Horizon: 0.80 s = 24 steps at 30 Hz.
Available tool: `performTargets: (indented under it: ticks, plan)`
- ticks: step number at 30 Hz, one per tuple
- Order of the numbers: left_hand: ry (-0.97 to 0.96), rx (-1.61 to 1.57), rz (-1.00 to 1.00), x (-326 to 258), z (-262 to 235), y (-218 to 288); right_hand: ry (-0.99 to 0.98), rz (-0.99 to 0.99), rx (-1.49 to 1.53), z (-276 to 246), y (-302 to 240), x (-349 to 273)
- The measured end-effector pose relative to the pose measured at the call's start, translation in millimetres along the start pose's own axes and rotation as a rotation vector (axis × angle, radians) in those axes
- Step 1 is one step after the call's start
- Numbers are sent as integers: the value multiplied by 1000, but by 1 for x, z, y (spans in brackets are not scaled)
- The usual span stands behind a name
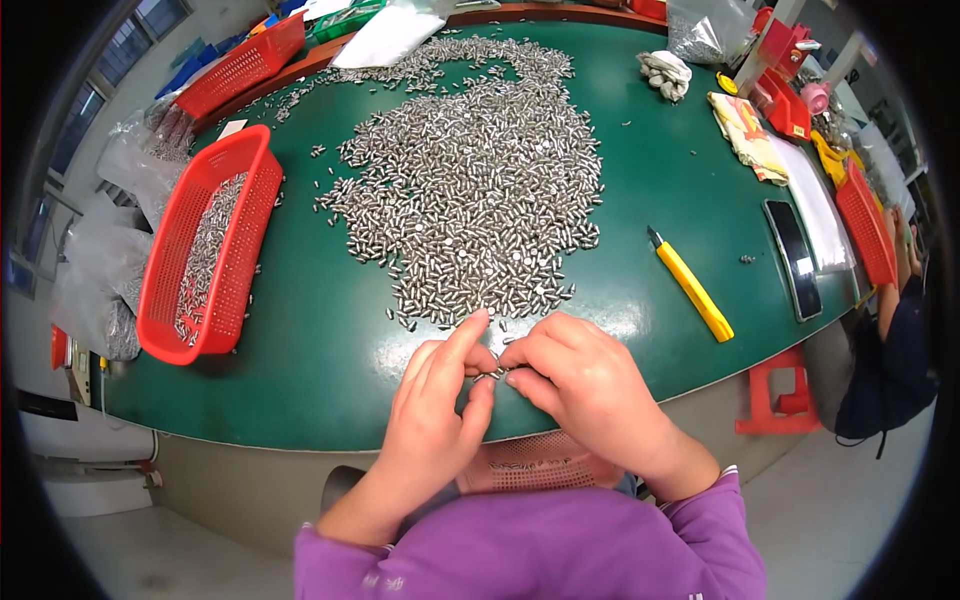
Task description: Inspecting and sorting a pile of small silver metal components on a workbench.
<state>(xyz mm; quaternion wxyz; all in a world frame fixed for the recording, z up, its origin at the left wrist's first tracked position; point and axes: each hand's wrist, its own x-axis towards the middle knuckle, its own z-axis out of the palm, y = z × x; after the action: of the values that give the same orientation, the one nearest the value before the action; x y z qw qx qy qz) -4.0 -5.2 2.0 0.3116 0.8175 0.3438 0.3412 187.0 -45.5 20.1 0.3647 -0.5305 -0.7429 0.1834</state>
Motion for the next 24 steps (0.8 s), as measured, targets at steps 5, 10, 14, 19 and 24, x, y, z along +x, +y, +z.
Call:
performTargets:
  ticks: [5,10,14,19,24]
  plan:
    - [5,-9,8,1,1,-1,7,-13,40,0,4,-3]
    - [-3,-6,-6,1,1,0,58,1,24,0,2,-1]
    - [0,-5,-13,2,0,0,59,0,1,-1,0,-1]
    - [37,15,9,1,3,-4,-1,7,-16,-4,0,-5]
    - [89,50,-14,-1,5,-4,20,47,-62,-4,-1,-8]
